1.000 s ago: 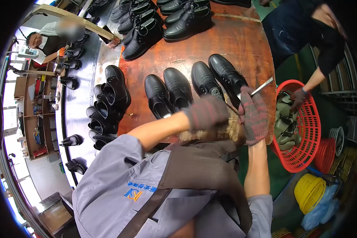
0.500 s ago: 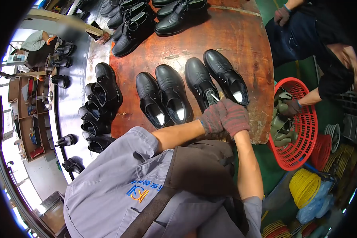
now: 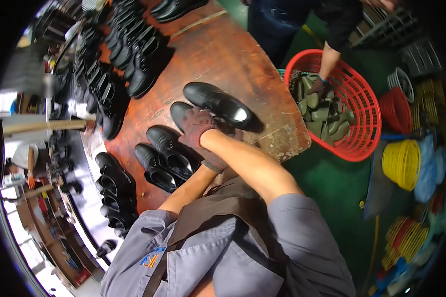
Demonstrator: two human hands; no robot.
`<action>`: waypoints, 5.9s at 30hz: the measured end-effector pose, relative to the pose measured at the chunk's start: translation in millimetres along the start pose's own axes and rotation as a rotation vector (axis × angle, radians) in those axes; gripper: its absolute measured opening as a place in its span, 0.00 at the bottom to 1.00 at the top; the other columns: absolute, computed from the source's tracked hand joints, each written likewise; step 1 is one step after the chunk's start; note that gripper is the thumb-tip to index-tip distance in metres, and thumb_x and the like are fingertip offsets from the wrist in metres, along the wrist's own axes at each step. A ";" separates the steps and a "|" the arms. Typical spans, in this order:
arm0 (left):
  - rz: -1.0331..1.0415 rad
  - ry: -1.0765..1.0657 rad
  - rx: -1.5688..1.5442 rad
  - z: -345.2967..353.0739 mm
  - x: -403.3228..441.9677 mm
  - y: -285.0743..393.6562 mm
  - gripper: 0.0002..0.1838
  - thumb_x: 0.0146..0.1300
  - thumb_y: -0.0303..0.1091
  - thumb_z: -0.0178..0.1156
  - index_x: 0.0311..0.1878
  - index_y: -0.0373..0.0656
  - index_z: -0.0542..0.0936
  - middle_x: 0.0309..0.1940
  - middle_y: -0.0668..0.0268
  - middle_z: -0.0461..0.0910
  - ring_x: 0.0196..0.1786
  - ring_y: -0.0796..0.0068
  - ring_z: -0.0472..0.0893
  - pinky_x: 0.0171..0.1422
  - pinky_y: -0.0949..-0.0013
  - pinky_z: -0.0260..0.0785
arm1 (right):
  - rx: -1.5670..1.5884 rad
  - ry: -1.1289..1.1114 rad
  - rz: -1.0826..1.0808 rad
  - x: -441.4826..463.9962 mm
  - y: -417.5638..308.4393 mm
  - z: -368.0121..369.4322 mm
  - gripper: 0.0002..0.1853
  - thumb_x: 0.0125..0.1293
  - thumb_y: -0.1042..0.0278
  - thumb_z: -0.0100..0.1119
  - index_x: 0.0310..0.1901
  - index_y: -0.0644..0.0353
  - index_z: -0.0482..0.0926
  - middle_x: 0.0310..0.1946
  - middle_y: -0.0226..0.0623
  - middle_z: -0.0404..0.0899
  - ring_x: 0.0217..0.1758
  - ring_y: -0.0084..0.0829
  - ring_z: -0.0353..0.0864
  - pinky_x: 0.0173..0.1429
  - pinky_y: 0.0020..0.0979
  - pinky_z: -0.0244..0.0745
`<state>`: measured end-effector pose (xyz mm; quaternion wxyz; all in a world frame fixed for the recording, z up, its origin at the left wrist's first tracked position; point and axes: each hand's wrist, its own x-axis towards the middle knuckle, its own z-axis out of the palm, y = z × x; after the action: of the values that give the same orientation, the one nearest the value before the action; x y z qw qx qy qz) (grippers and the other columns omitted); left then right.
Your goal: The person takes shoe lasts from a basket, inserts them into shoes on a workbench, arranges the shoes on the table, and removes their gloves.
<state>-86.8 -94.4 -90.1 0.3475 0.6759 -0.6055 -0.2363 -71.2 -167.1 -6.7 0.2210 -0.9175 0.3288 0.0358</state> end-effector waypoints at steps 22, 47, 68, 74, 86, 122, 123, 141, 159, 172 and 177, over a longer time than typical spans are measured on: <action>0.315 -0.089 0.961 -12.4 35.7 34.7 0.21 0.54 0.42 0.75 0.48 0.46 0.80 0.32 0.64 0.82 0.37 0.60 0.83 0.47 0.54 0.73 | 0.918 0.262 1.003 -288.2 516.9 115.2 0.38 0.61 0.42 0.68 0.65 0.63 0.77 0.62 0.54 0.80 0.68 0.49 0.78 0.69 0.45 0.72; 0.355 -0.182 1.002 -16.7 40.9 46.6 0.25 0.50 0.39 0.74 0.51 0.43 0.79 0.38 0.62 0.81 0.41 0.57 0.82 0.50 0.52 0.74 | 0.649 -0.011 1.215 -287.2 614.8 237.7 0.23 0.61 0.43 0.63 0.40 0.58 0.88 0.39 0.45 0.86 0.43 0.40 0.84 0.51 0.42 0.77; 0.230 -0.156 0.842 -32.5 39.0 56.4 0.12 0.60 0.39 0.59 0.45 0.48 0.80 0.32 0.64 0.83 0.40 0.63 0.85 0.50 0.57 0.73 | 2.396 0.556 -0.194 -252.1 316.3 -66.3 0.25 0.80 0.56 0.44 0.29 0.60 0.83 0.52 0.42 0.86 0.67 0.46 0.78 0.83 0.47 0.56; 0.248 -0.117 0.805 -24.2 23.1 36.1 0.09 0.61 0.37 0.58 0.44 0.50 0.78 0.27 0.68 0.79 0.36 0.64 0.83 0.48 0.58 0.72 | 2.435 0.303 0.219 -204.0 203.1 -110.9 0.17 0.77 0.56 0.53 0.35 0.59 0.84 0.46 0.38 0.88 0.58 0.36 0.84 0.71 0.47 0.73; 0.353 -0.075 0.642 -37.1 18.7 26.9 0.07 0.60 0.37 0.56 0.37 0.47 0.80 0.30 0.68 0.81 0.40 0.66 0.83 0.48 0.62 0.73 | 0.500 0.041 0.404 -56.5 142.0 -55.3 0.36 0.52 0.43 0.80 0.51 0.63 0.77 0.45 0.48 0.83 0.46 0.40 0.83 0.55 0.41 0.77; 0.198 -0.108 0.599 -39.4 23.0 38.5 0.08 0.60 0.39 0.58 0.40 0.49 0.80 0.28 0.66 0.82 0.38 0.63 0.85 0.47 0.58 0.73 | 1.326 -0.194 0.471 -108.8 229.8 38.9 0.44 0.50 0.61 0.79 0.68 0.62 0.69 0.52 0.40 0.82 0.52 0.37 0.82 0.58 0.38 0.79; 0.187 -0.125 0.598 -40.8 20.7 42.4 0.10 0.62 0.40 0.59 0.43 0.49 0.80 0.30 0.65 0.83 0.39 0.63 0.85 0.48 0.58 0.73 | 1.300 -0.089 0.428 -113.6 218.1 42.7 0.41 0.51 0.61 0.78 0.66 0.61 0.70 0.50 0.38 0.81 0.50 0.35 0.82 0.57 0.37 0.79; -0.530 -0.377 -0.504 -48.8 0.3 81.6 0.38 0.64 0.57 0.64 0.73 0.48 0.71 0.54 0.46 0.85 0.54 0.48 0.85 0.62 0.56 0.75 | 0.804 0.113 0.453 -120.6 148.2 -92.4 0.25 0.65 0.47 0.70 0.49 0.64 0.84 0.42 0.40 0.85 0.46 0.30 0.81 0.55 0.34 0.76; -0.209 -0.007 0.040 -141.0 55.0 55.3 0.19 0.68 0.53 0.59 0.47 0.48 0.86 0.36 0.50 0.86 0.43 0.47 0.85 0.54 0.48 0.75 | -0.195 0.153 0.134 -50.3 119.0 -83.9 0.34 0.62 0.32 0.62 0.53 0.59 0.82 0.46 0.51 0.84 0.51 0.52 0.85 0.54 0.51 0.79; -0.304 -0.119 0.449 -80.4 162.2 65.0 0.28 0.76 0.55 0.44 0.39 0.43 0.85 0.35 0.50 0.86 0.45 0.44 0.86 0.55 0.46 0.75 | 0.573 0.146 -0.115 -214.2 96.9 -71.7 0.19 0.72 0.56 0.62 0.26 0.61 0.77 0.22 0.45 0.74 0.26 0.49 0.75 0.35 0.46 0.69; -0.231 -0.168 0.346 -59.7 169.0 39.7 0.33 0.77 0.59 0.39 0.44 0.38 0.83 0.47 0.44 0.85 0.54 0.45 0.84 0.61 0.49 0.72 | 0.342 0.465 0.293 -179.0 109.3 -78.0 0.17 0.70 0.55 0.64 0.48 0.60 0.80 0.41 0.46 0.82 0.44 0.49 0.83 0.49 0.47 0.78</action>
<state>-42.3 -250.5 -4.4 0.1455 0.7681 -0.5825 -0.2224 -284.9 -170.4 59.4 0.2833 -0.7937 0.5003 -0.1988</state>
